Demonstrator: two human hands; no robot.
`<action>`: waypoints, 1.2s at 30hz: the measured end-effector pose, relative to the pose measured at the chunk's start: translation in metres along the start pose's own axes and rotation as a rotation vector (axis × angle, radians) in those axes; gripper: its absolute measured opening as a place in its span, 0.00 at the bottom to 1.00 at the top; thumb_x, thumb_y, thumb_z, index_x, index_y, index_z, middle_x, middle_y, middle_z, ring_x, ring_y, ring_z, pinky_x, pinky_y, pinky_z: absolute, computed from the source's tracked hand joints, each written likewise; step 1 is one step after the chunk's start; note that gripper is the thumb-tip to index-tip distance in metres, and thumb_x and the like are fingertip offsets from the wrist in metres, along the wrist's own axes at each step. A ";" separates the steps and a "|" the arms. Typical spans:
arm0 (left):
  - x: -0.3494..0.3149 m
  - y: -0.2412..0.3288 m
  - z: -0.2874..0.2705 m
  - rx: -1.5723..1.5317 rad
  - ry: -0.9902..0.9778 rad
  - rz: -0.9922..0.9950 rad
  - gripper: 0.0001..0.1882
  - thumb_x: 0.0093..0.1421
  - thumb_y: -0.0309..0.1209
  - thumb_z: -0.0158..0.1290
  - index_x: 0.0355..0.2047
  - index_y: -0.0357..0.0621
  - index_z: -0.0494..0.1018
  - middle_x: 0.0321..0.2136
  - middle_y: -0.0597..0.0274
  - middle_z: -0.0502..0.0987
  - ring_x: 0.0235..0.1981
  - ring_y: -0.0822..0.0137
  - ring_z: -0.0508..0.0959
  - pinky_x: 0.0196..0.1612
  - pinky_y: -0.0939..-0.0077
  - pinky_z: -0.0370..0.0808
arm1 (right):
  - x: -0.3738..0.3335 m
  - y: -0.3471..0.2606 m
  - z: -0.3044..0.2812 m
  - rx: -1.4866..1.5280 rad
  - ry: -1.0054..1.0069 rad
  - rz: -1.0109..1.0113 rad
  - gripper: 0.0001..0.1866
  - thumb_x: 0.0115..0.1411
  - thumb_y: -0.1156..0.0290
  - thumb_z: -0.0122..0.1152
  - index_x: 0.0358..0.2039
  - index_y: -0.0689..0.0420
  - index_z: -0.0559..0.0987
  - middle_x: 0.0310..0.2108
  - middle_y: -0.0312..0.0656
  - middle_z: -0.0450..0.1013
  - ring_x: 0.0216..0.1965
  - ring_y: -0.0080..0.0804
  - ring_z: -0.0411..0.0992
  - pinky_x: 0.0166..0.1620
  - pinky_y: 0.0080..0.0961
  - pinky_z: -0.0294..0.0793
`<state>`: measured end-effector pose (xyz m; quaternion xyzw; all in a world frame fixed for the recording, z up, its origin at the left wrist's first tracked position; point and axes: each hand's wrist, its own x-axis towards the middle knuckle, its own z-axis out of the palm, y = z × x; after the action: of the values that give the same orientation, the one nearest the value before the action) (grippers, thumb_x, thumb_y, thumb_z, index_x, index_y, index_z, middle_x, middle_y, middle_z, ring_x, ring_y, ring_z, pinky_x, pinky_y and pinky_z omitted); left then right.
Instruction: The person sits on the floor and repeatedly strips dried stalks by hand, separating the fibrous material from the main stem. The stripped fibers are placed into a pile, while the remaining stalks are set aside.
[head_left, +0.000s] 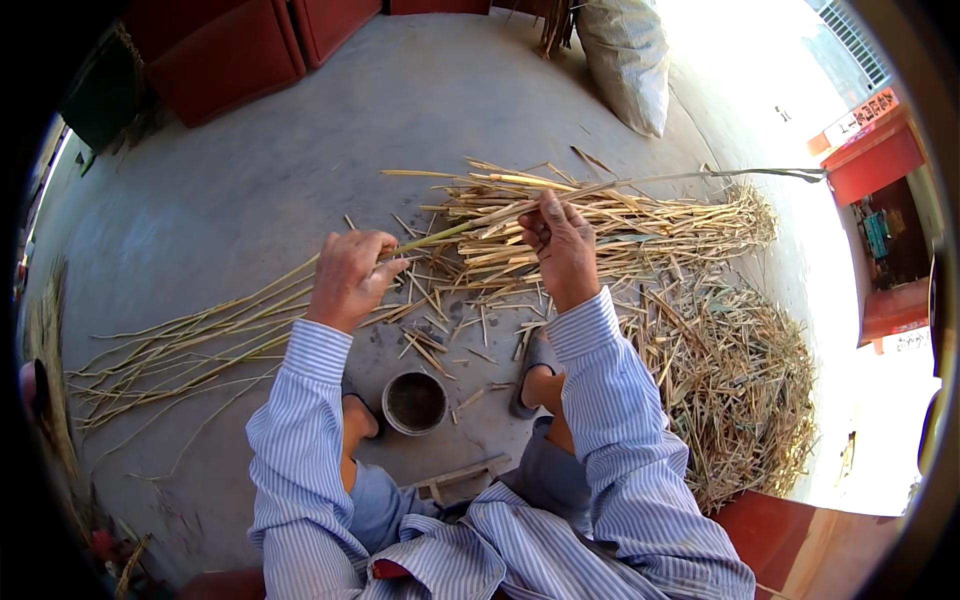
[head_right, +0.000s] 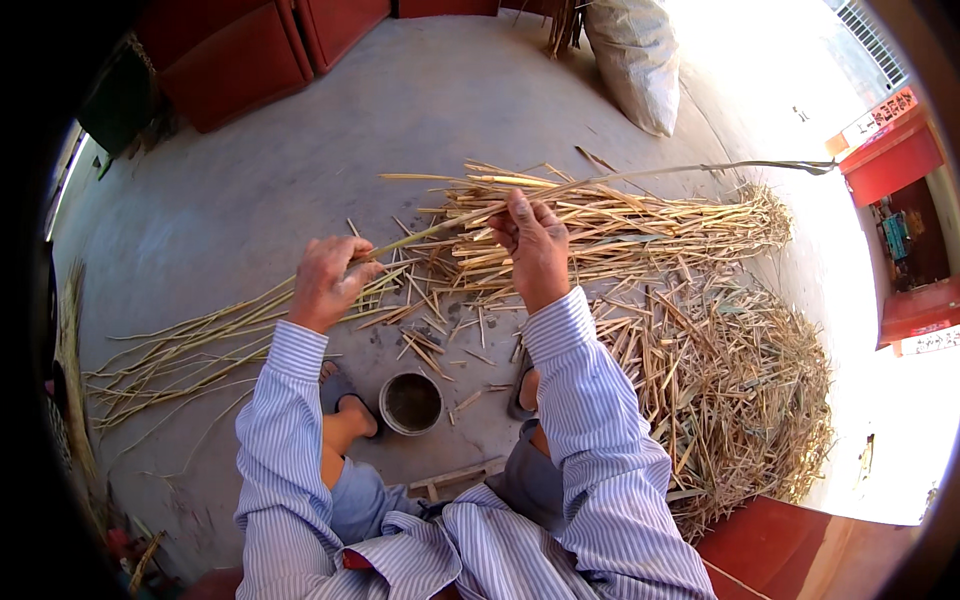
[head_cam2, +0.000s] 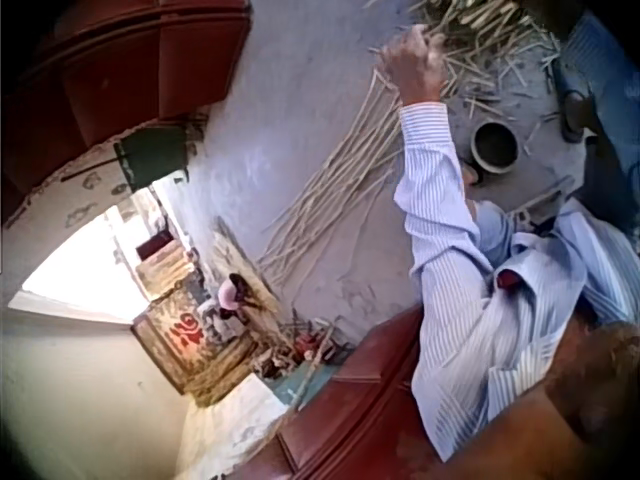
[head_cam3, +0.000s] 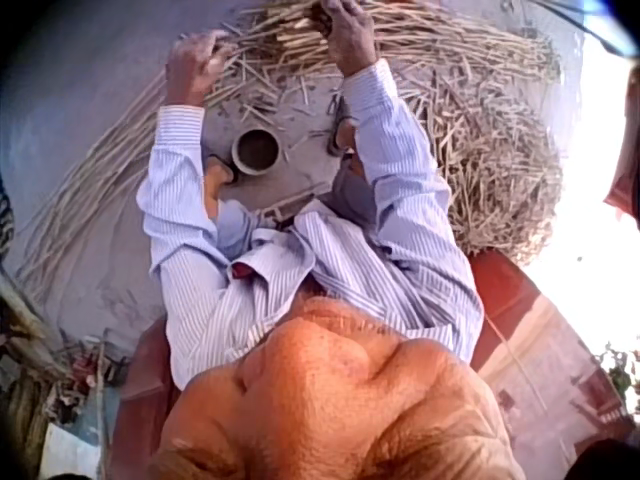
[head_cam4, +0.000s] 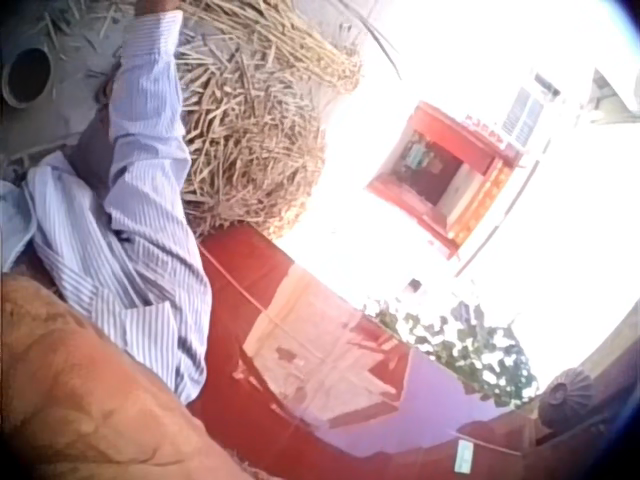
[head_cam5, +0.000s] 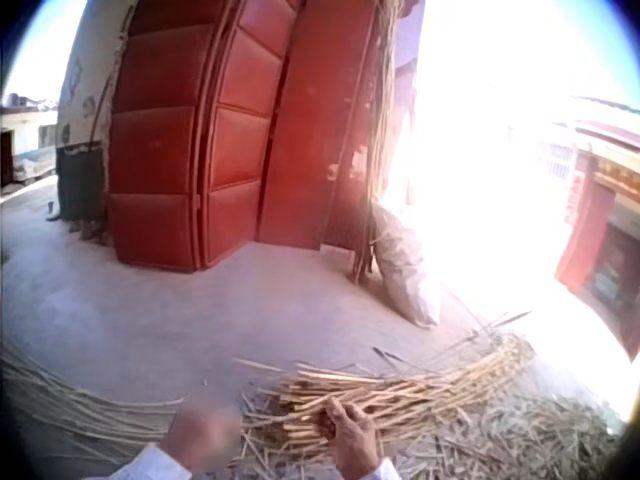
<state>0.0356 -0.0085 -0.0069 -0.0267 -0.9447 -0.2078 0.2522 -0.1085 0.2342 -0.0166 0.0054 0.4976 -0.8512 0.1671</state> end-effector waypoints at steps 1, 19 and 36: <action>0.003 0.003 0.014 -0.019 -0.014 0.020 0.10 0.53 0.36 0.61 0.31 0.45 0.76 0.24 0.62 0.77 0.29 0.58 0.75 0.35 0.63 0.64 | -0.008 0.006 0.010 -0.024 -0.054 0.045 0.12 0.63 0.61 0.61 0.33 0.57 0.76 0.32 0.39 0.77 0.31 0.24 0.76 0.33 0.18 0.78; -0.009 -0.010 0.011 -0.485 -0.182 -0.227 0.17 0.64 0.41 0.53 0.30 0.37 0.76 0.19 0.56 0.75 0.21 0.62 0.77 0.25 0.68 0.70 | 0.023 -0.054 -0.064 0.204 0.077 -0.181 0.10 0.65 0.64 0.59 0.41 0.57 0.77 0.34 0.37 0.77 0.28 0.19 0.72 0.28 0.12 0.73; 0.006 0.015 0.022 -0.087 0.098 0.007 0.11 0.55 0.36 0.60 0.27 0.43 0.72 0.20 0.56 0.75 0.23 0.52 0.76 0.26 0.61 0.70 | -0.005 -0.003 0.011 -0.169 0.066 -0.069 0.18 0.59 0.56 0.66 0.34 0.60 0.78 0.27 0.39 0.77 0.24 0.23 0.75 0.27 0.17 0.75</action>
<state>0.0222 0.0140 -0.0158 -0.0308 -0.9213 -0.2488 0.2973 -0.1030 0.2274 -0.0078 0.0020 0.5727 -0.8107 0.1211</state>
